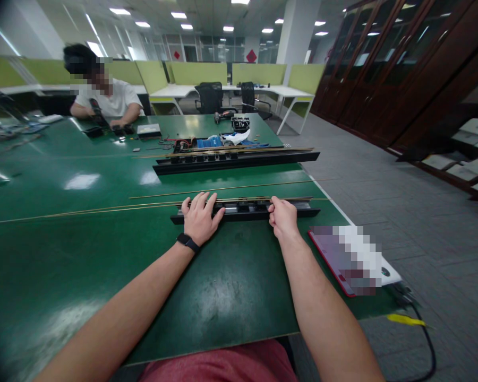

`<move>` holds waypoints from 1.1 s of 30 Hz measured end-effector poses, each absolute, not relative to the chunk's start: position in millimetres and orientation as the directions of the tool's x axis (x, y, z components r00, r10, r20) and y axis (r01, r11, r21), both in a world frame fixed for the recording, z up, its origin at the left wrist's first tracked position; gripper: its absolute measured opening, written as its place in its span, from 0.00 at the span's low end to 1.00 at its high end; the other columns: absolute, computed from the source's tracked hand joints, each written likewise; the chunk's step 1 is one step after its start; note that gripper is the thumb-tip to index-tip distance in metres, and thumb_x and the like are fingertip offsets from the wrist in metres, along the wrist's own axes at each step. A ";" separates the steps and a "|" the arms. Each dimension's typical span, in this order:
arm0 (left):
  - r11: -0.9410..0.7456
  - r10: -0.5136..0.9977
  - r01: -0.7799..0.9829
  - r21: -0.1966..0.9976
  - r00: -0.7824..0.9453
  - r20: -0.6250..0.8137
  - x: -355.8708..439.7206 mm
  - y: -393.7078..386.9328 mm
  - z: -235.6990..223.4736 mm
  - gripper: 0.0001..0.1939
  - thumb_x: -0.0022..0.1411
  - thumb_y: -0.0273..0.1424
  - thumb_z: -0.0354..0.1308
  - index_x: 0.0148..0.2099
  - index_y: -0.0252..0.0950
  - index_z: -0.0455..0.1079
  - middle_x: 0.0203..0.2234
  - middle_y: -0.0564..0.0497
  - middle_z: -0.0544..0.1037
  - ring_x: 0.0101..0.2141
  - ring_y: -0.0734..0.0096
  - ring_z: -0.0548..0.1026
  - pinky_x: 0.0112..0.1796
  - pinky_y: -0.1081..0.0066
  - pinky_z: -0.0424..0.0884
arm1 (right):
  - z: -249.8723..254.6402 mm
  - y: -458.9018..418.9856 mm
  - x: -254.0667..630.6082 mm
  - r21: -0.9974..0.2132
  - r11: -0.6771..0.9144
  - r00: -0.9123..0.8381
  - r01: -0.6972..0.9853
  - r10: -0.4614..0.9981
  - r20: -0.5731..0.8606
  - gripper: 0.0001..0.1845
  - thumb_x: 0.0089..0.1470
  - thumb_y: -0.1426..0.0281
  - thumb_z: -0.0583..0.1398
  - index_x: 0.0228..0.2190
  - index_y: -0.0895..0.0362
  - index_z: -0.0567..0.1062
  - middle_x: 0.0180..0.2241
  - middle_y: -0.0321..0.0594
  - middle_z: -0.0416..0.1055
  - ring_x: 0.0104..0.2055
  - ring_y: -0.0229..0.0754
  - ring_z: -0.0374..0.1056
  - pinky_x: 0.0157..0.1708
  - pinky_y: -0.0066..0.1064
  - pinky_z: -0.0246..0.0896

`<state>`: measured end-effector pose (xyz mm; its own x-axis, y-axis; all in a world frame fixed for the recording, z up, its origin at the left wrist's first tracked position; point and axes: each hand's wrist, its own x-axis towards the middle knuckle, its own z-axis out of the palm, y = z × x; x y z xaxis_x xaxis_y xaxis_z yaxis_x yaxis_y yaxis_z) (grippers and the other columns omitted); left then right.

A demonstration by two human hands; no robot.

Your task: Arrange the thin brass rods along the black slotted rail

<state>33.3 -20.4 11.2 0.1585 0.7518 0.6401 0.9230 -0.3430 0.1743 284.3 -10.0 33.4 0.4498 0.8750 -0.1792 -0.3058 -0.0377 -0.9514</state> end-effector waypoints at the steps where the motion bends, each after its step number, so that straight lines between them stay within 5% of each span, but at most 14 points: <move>1: -0.344 0.751 0.922 0.175 0.159 0.641 33.2 -20.4 11.2 0.26 0.72 0.47 0.50 0.65 0.40 0.67 0.61 0.38 0.72 0.64 0.50 0.66 0.66 0.45 0.47 | 33.2 -9.7 284.4 -0.951 -0.039 0.450 -0.306 0.875 -0.181 0.08 0.58 0.69 0.63 0.28 0.57 0.71 0.17 0.30 0.65 0.09 0.28 0.50 0.07 0.20 0.38; 33: -0.347 0.755 0.919 0.188 0.155 0.638 34.0 -20.1 10.4 0.26 0.72 0.47 0.50 0.65 0.40 0.67 0.61 0.38 0.72 0.64 0.50 0.66 0.66 0.45 0.47 | 32.2 -10.6 284.4 -0.958 -0.040 0.418 -0.283 0.894 -0.161 0.09 0.57 0.67 0.64 0.29 0.57 0.71 0.17 0.30 0.65 0.09 0.28 0.50 0.07 0.20 0.37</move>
